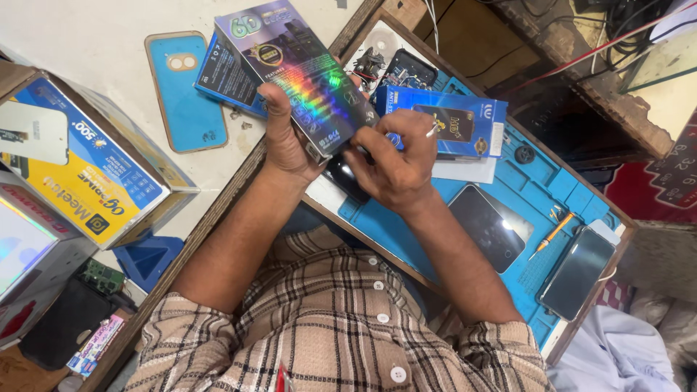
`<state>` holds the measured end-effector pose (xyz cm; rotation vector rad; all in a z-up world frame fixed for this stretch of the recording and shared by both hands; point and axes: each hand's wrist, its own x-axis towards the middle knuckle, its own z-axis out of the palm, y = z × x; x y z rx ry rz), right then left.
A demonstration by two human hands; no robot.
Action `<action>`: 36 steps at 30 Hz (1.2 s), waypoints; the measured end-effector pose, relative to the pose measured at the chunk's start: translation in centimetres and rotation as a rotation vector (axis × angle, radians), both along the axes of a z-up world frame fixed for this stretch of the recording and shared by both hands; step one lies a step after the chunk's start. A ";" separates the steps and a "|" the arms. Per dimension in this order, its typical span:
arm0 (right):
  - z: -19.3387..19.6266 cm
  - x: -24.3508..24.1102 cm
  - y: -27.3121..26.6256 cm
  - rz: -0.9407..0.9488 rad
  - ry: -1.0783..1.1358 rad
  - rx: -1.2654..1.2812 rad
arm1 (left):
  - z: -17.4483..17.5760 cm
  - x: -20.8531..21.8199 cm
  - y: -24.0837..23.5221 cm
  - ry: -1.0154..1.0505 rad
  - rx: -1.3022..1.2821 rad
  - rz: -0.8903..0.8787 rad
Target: The person unpacks multiple screen protector packages, removes protective liners, and aligns the films on smartphone screens. They handle several different phone models and screen protector types, repeatedly peeling backing layers and positioning the films on the devices.
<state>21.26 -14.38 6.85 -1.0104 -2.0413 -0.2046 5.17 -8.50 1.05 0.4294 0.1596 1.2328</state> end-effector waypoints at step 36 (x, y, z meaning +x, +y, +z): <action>0.2 -1.6 1.3 0.153 -0.069 0.311 | 1.3 0.4 0.8 0.099 -0.031 0.155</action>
